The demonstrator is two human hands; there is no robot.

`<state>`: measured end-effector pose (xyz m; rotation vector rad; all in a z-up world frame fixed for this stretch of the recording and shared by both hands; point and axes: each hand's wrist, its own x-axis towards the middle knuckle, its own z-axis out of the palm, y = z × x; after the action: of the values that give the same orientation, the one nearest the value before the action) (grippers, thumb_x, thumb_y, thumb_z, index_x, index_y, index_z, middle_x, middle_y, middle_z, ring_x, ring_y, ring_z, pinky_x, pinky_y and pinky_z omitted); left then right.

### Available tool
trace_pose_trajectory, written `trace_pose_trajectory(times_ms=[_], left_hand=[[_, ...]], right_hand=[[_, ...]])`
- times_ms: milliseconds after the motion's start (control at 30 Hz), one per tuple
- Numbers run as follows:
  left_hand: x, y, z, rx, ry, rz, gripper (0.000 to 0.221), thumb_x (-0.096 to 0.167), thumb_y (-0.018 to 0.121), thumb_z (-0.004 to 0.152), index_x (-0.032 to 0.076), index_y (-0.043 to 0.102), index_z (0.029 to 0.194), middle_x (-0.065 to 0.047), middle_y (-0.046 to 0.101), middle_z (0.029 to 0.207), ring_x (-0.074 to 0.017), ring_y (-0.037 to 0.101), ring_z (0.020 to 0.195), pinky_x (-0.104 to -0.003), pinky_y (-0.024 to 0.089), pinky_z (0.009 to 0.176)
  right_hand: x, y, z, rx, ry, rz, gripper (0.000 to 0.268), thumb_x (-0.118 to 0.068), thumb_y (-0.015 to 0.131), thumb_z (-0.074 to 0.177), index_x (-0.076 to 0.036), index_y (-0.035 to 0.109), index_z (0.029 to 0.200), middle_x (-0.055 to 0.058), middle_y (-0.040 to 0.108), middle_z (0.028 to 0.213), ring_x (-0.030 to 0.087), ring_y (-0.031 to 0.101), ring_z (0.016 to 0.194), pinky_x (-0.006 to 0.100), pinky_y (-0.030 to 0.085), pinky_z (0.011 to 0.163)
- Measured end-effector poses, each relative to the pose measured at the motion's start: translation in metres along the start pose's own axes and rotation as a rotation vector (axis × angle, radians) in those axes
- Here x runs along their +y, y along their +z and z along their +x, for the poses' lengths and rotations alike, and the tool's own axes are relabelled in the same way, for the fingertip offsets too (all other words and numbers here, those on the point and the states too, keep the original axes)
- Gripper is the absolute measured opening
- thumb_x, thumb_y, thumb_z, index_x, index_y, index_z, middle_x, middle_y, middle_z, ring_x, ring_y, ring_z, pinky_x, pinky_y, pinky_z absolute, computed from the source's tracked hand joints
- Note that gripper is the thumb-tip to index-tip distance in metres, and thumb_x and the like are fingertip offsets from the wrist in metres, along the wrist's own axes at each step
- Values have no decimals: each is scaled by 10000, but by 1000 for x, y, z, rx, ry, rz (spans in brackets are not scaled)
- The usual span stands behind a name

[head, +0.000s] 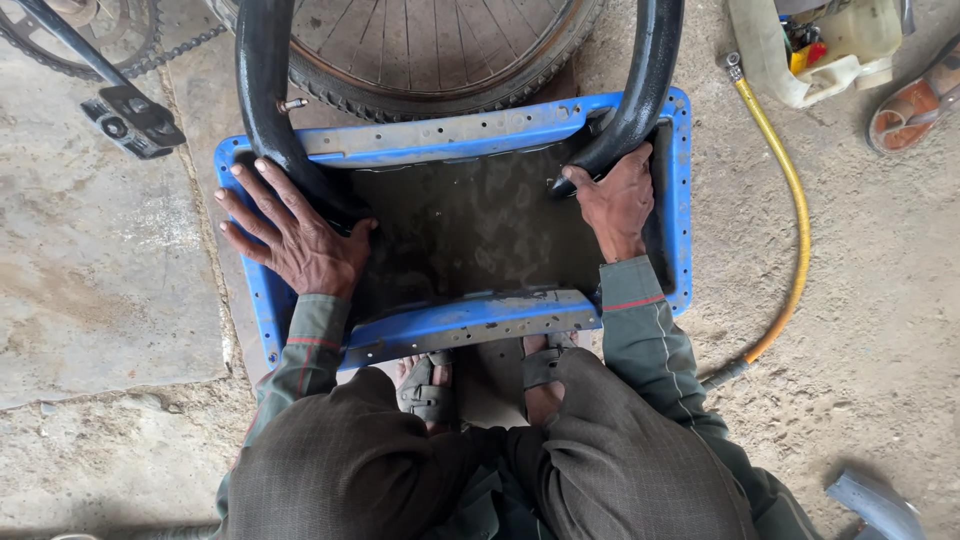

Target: Checking a bicycle inner tube for leaks in a water tub and repairing it.

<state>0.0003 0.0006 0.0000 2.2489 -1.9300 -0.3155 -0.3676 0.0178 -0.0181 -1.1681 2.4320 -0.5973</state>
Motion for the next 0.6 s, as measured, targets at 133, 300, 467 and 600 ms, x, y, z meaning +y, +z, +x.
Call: trace_pose_trajectory(times_ms=[133, 300, 467, 600], left_hand=[[-3, 2, 0, 15, 37, -10, 1511, 588, 978, 632, -3, 62, 1678, -241, -5, 1741, -524, -79, 1566, -727, -53, 1214], [-3, 2, 0, 20, 43, -7, 1503, 585, 974, 639, -4, 59, 1677, -241, -8, 1740, -523, -79, 1567, -727, -56, 1213], [0, -1, 0, 0, 21, -17, 1496, 586, 971, 639, -4, 61, 1670, -240, -9, 1737, -526, -79, 1564, -730, -60, 1208], [0, -1, 0, -6, 22, -3, 1486, 576, 968, 650, -5, 61, 1675, -240, -10, 1740, -529, -79, 1563, -729, -55, 1209]], right_hand=[[3, 2, 0, -3, -11, -5, 865, -349, 964, 737, 62, 421, 1271, 289, 631, 1210, 477, 635, 1110, 527, 484, 957], [2, 1, -1, 13, -29, -14, 872, -348, 968, 734, 72, 420, 1267, 290, 639, 1190, 477, 640, 1095, 523, 487, 952], [2, 1, -1, 13, -39, -2, 860, -341, 965, 735, 75, 425, 1259, 288, 644, 1178, 472, 649, 1088, 516, 496, 952], [2, 1, -1, 6, -21, -11, 850, -345, 963, 737, 69, 431, 1255, 286, 643, 1174, 473, 645, 1091, 520, 497, 946]])
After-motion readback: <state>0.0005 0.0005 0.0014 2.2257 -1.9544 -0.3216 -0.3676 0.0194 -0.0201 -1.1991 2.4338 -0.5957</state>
